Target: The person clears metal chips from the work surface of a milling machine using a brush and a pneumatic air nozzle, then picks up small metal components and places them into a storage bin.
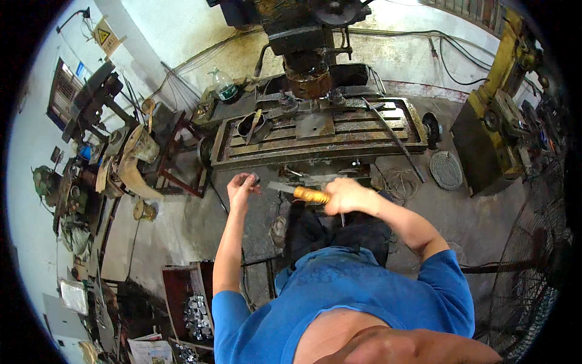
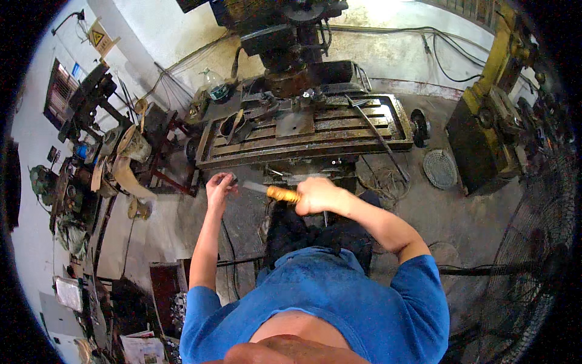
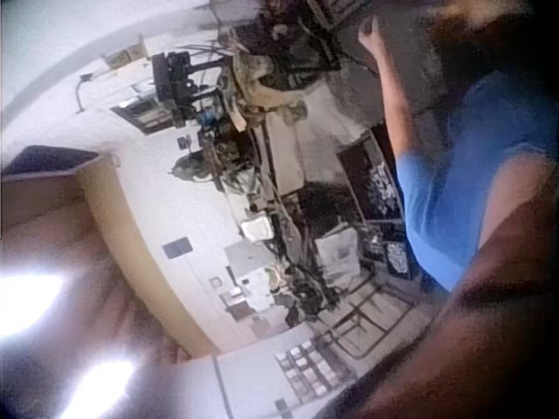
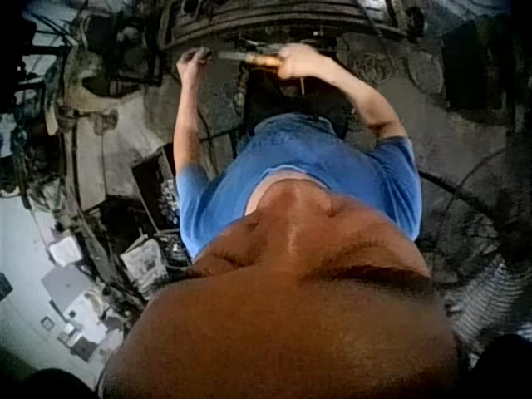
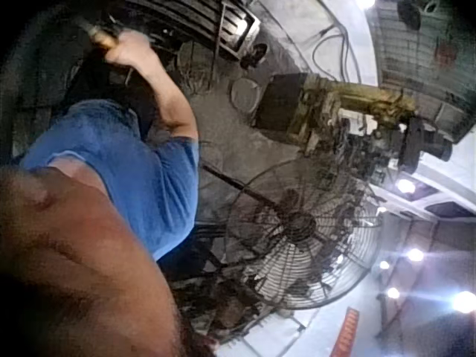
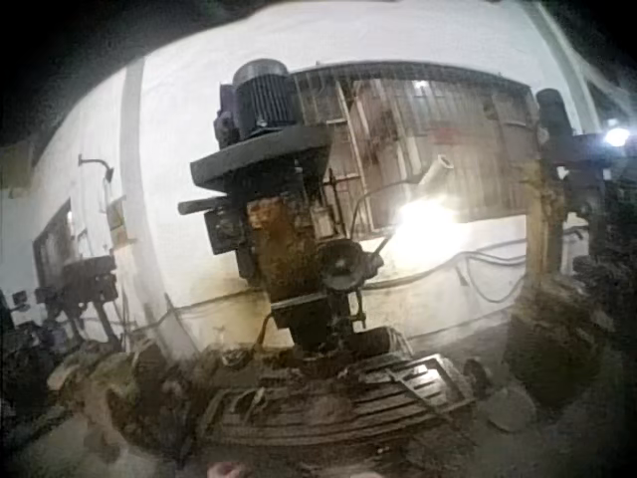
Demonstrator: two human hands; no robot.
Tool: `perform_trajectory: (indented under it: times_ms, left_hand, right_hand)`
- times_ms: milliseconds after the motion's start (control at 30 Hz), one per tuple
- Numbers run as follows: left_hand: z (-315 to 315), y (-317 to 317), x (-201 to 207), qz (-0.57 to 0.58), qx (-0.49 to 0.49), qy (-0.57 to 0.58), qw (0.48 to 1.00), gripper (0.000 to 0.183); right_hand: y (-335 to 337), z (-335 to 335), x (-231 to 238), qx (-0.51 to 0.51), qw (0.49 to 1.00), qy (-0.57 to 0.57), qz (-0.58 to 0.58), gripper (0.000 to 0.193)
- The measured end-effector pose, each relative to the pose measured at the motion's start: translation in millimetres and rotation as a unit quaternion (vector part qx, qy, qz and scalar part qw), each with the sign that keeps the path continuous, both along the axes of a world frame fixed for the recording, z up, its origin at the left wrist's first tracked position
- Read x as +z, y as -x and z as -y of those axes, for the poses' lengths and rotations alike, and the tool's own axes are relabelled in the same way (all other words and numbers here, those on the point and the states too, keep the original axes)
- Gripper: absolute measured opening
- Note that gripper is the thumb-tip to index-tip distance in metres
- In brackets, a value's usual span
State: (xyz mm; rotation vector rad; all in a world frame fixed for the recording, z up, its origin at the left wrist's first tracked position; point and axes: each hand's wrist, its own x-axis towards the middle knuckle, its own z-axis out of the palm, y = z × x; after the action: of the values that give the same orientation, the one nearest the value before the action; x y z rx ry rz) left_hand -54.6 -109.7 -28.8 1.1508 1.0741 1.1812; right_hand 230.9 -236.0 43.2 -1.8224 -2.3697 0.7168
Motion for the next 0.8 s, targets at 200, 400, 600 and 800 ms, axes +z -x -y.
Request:
perform_trajectory:
  times_ms: [200,400,600,800]
  left_hand:
    - [-38,-81,30,-0.168,-0.07,-0.065,0.981,0.019]
    - [-78,-156,31,-0.473,0.014,-0.278,0.836,0.03]
    - [-113,-184,27,-0.518,-0.007,-0.278,0.809,0.032]
    - [-133,-203,16,-0.563,-0.065,-0.317,0.761,0.038]
  right_hand:
    - [-83,-52,3,-0.266,0.961,-0.073,-0.012,0.034]
    - [-80,-108,-8,-0.285,0.952,0.023,-0.104,0.028]
    - [-119,-86,-15,-0.201,0.929,-0.057,-0.304,0.022]
    - [-143,-76,-108,-0.26,0.89,-0.149,-0.344,0.028]
